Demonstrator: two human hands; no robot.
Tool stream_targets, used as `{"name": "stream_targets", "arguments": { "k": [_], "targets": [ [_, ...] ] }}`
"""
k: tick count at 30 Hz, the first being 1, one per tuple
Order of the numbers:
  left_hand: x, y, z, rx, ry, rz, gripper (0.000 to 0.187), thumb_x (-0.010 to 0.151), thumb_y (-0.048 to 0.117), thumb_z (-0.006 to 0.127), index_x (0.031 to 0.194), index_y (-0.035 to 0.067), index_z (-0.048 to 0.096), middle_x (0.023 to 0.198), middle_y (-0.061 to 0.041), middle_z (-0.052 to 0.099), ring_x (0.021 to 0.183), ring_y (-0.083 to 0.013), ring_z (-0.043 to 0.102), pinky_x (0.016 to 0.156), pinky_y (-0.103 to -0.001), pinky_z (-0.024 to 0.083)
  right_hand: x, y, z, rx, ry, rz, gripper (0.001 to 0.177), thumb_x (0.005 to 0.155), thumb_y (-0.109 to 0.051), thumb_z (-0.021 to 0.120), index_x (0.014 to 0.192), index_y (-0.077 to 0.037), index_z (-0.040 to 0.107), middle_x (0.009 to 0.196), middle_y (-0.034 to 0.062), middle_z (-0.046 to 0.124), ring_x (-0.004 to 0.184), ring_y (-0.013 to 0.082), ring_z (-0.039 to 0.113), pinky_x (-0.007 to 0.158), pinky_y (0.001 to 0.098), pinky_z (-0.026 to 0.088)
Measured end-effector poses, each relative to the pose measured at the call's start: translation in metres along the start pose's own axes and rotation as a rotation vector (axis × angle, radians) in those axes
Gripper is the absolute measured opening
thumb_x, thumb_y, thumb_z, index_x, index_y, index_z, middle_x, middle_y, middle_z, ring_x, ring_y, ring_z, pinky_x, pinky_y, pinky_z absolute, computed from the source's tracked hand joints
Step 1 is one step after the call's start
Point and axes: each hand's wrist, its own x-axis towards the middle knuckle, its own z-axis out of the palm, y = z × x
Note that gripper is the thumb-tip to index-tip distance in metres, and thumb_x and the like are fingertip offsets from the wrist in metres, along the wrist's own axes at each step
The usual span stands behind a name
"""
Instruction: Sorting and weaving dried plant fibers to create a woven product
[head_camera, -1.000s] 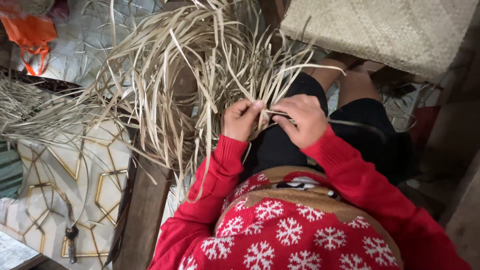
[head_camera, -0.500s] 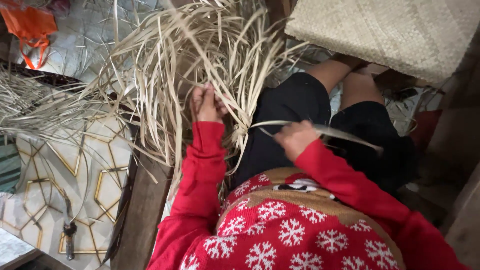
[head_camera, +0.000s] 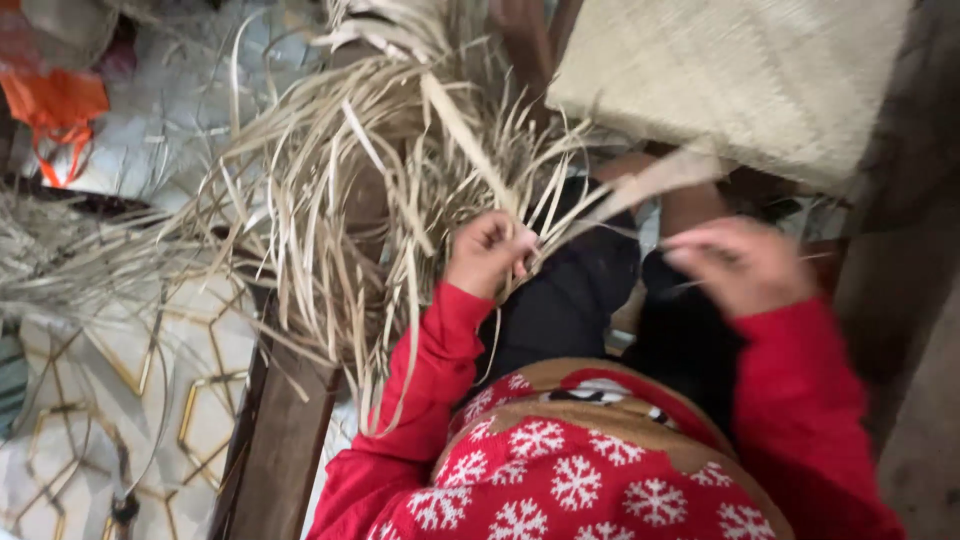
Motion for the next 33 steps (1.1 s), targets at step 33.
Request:
{"name": "stream_targets", "arguments": {
  "k": [33],
  "targets": [
    [0.001, -0.053, 0.052, -0.189, -0.123, -0.171, 0.012, 0.078, 0.001, 0.062, 0.088, -0.004, 0.058, 0.073, -0.019, 0.062, 0.060, -0.0240, 0.066, 0.054, -0.028, 0.056, 0.016, 0.014, 0.065, 0.676, 0.133, 0.060, 0.023, 0.066, -0.001, 0.075, 0.088, 0.000, 0.068, 0.065, 0.0095, 0.067, 0.058, 0.0109, 0.064, 0.060, 0.0233, 0.053]
  ]
}}
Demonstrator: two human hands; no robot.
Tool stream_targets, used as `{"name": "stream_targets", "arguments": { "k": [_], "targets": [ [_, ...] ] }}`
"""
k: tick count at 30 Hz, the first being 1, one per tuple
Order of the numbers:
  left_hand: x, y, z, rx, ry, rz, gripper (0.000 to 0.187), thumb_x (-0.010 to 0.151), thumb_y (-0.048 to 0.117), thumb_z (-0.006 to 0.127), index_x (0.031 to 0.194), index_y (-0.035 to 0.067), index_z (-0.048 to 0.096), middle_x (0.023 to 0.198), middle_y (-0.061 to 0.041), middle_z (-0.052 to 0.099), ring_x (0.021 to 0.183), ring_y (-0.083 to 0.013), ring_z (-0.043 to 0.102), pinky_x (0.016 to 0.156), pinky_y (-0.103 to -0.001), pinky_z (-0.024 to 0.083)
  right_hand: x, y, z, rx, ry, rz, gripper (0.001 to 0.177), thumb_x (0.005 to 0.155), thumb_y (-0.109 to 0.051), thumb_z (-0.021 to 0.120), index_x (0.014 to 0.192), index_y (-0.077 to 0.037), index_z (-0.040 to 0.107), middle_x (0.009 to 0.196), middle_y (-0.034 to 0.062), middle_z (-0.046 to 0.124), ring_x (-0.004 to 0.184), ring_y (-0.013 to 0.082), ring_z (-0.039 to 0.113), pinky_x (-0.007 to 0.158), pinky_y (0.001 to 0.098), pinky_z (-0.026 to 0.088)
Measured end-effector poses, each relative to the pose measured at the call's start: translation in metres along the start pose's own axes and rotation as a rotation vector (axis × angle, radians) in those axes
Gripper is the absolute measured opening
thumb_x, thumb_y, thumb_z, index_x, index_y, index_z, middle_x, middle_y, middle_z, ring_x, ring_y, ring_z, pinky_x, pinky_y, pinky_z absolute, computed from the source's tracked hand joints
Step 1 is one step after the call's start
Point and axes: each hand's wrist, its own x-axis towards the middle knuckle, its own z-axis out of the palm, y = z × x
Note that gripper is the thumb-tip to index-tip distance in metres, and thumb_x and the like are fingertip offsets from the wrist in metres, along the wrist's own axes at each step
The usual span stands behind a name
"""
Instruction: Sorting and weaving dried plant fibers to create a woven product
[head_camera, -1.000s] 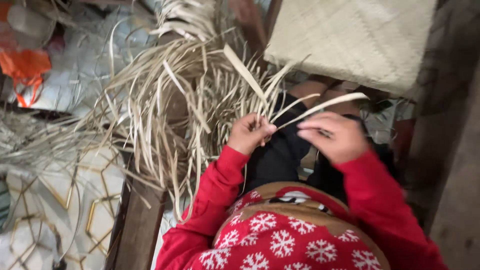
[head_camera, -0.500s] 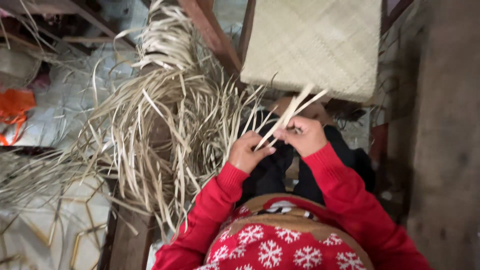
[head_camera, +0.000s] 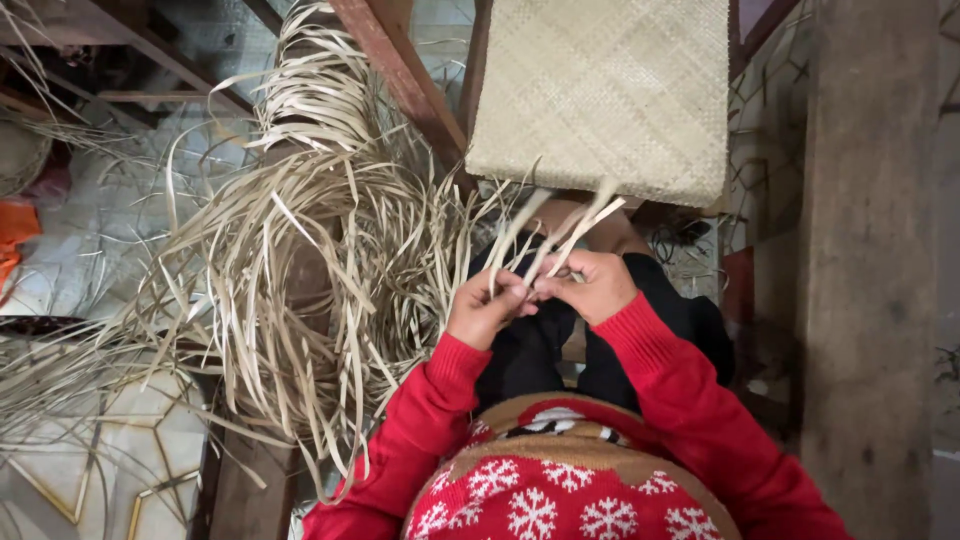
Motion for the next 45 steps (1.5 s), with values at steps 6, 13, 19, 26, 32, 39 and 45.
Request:
{"name": "stream_targets", "arguments": {
  "k": [6, 13, 19, 26, 32, 39, 45],
  "targets": [
    [-0.013, 0.008, 0.002, 0.416, -0.056, 0.224, 0.006, 0.089, 0.009, 0.049, 0.086, 0.006, 0.052, 0.056, -0.006, 0.061, 0.042, -0.0078, 0.045, 0.041, -0.018, 0.029, 0.000, 0.008, 0.000, -0.023, 0.147, 0.009, 0.019, 0.071, -0.003, 0.064, 0.090, -0.001, 0.066, 0.064, 0.0118, 0.064, 0.052, 0.0155, 0.064, 0.055, 0.0251, 0.052],
    [-0.051, 0.023, 0.008, 0.592, -0.046, 0.224, 0.005, 0.089, 0.015, 0.046, 0.087, 0.010, 0.048, 0.060, 0.003, 0.053, 0.057, -0.0087, 0.047, 0.064, -0.023, 0.039, 0.015, -0.070, -0.078, 0.167, 0.987, 0.003, 0.021, 0.071, 0.011, 0.058, 0.079, -0.007, 0.067, 0.058, 0.0034, 0.062, 0.036, 0.0106, 0.050, 0.029, 0.0209, 0.039],
    [-0.062, -0.005, 0.018, 0.410, -0.042, 0.366, 0.019, 0.084, -0.002, 0.043, 0.098, 0.007, 0.051, 0.080, -0.004, 0.063, 0.074, -0.0164, 0.062, 0.075, -0.028, 0.051, -0.010, 0.001, -0.100, 0.244, 0.901, -0.060, 0.018, 0.067, 0.006, 0.065, 0.075, -0.010, 0.060, 0.066, 0.0077, 0.063, 0.038, 0.0152, 0.049, 0.033, 0.0241, 0.035],
    [-0.104, 0.022, 0.042, 0.972, -0.718, 0.699, 0.057, 0.088, 0.032, 0.056, 0.135, 0.011, 0.031, 0.143, -0.013, 0.029, 0.136, -0.0327, 0.029, 0.113, -0.050, 0.026, -0.045, 0.082, -0.105, -0.569, 0.103, 0.325, 0.021, 0.082, -0.022, 0.062, 0.098, -0.011, 0.065, 0.095, 0.0073, 0.064, 0.087, 0.0157, 0.056, 0.076, 0.0270, 0.042],
    [-0.098, 0.013, -0.045, 1.329, -0.128, 0.437, 0.042, 0.080, 0.007, 0.057, 0.119, -0.002, 0.047, 0.119, -0.021, 0.050, 0.114, -0.0350, 0.046, 0.101, -0.043, 0.035, -0.063, 0.069, -0.127, -0.983, 0.076, 0.369, 0.028, 0.079, -0.031, 0.061, 0.104, -0.019, 0.066, 0.103, 0.0100, 0.064, 0.097, 0.0315, 0.057, 0.079, 0.0387, 0.042],
    [-0.093, -0.023, -0.096, 1.366, -0.025, -0.133, 0.076, 0.075, 0.056, 0.052, 0.130, 0.006, 0.038, 0.135, -0.020, 0.036, 0.125, -0.0341, 0.032, 0.104, -0.044, 0.023, -0.067, 0.003, -0.090, -0.892, 0.065, 0.262, 0.017, 0.081, -0.023, 0.062, 0.095, -0.015, 0.068, 0.089, 0.0046, 0.066, 0.080, 0.0180, 0.059, 0.071, 0.0293, 0.041],
    [-0.085, -0.014, -0.080, 1.268, -0.009, -0.234, 0.069, 0.076, 0.044, 0.060, 0.129, 0.005, 0.038, 0.132, -0.022, 0.038, 0.120, -0.0360, 0.039, 0.097, -0.048, 0.034, -0.077, -0.026, -0.078, -0.799, 0.035, 0.131, 0.008, 0.081, -0.008, 0.065, 0.089, -0.007, 0.068, 0.091, 0.0057, 0.066, 0.083, 0.0166, 0.059, 0.073, 0.0269, 0.045]
  ]
}}
